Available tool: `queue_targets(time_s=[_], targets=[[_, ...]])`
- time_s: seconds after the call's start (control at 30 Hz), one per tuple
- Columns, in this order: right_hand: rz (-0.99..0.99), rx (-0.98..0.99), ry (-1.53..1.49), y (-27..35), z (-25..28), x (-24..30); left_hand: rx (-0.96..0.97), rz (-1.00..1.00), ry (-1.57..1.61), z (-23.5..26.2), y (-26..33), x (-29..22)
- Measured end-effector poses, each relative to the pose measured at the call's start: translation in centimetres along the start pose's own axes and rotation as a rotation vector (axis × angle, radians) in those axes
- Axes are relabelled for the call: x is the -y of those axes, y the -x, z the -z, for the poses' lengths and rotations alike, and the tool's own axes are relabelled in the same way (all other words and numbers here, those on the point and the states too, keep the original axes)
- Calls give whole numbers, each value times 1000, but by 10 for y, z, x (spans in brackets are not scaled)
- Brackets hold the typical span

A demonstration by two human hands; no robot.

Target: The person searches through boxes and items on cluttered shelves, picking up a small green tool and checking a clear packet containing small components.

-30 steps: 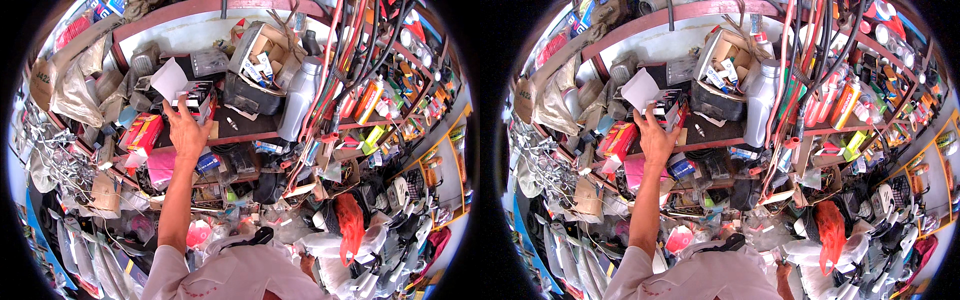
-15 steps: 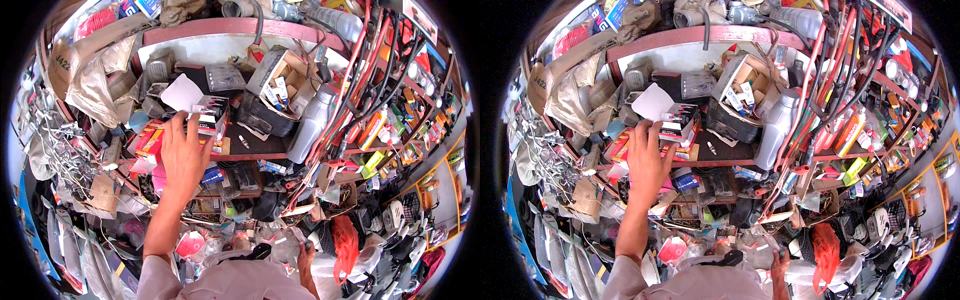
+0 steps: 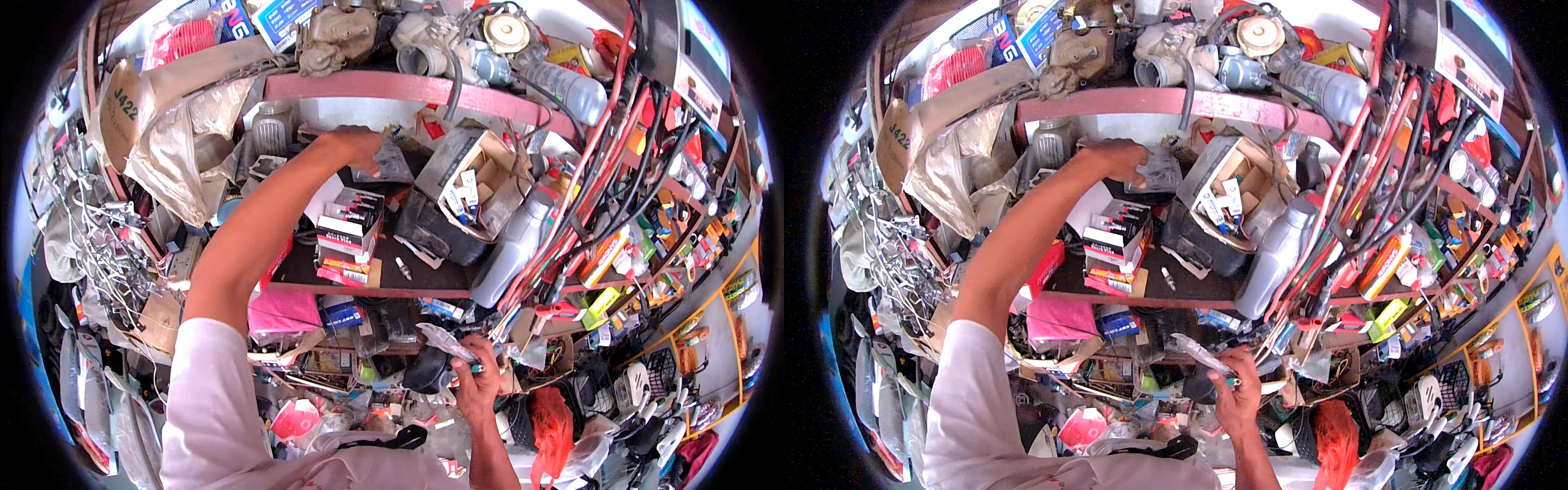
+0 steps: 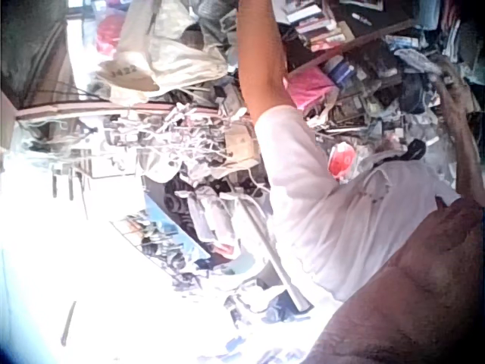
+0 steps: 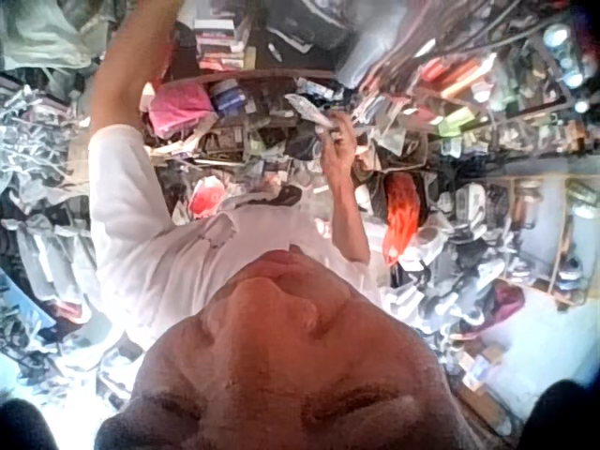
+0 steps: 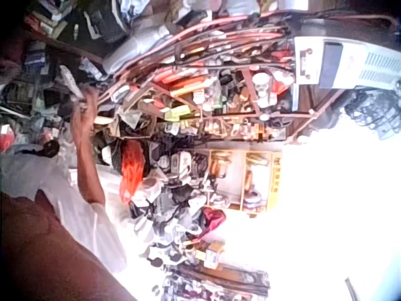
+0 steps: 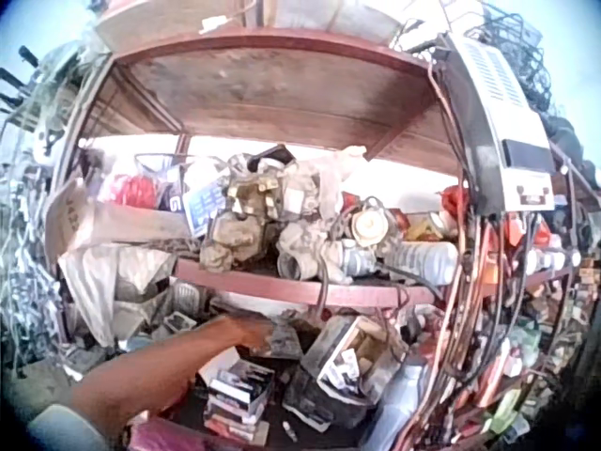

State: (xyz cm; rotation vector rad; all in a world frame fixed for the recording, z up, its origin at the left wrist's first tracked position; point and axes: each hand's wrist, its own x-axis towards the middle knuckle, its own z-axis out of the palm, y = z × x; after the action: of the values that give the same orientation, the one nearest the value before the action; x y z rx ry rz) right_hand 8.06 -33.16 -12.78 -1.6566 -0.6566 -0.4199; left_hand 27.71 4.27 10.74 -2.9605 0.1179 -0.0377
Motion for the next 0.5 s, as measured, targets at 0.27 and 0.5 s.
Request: queue_targets(time_s=[0.27, 0.5], targets=[[149, -14, 146, -54, -24, 27, 203, 5, -15, -43, -63, -1], [289, 40, 277, -91, -47, 25, 142, -181, 33, -51, -73, 14]])
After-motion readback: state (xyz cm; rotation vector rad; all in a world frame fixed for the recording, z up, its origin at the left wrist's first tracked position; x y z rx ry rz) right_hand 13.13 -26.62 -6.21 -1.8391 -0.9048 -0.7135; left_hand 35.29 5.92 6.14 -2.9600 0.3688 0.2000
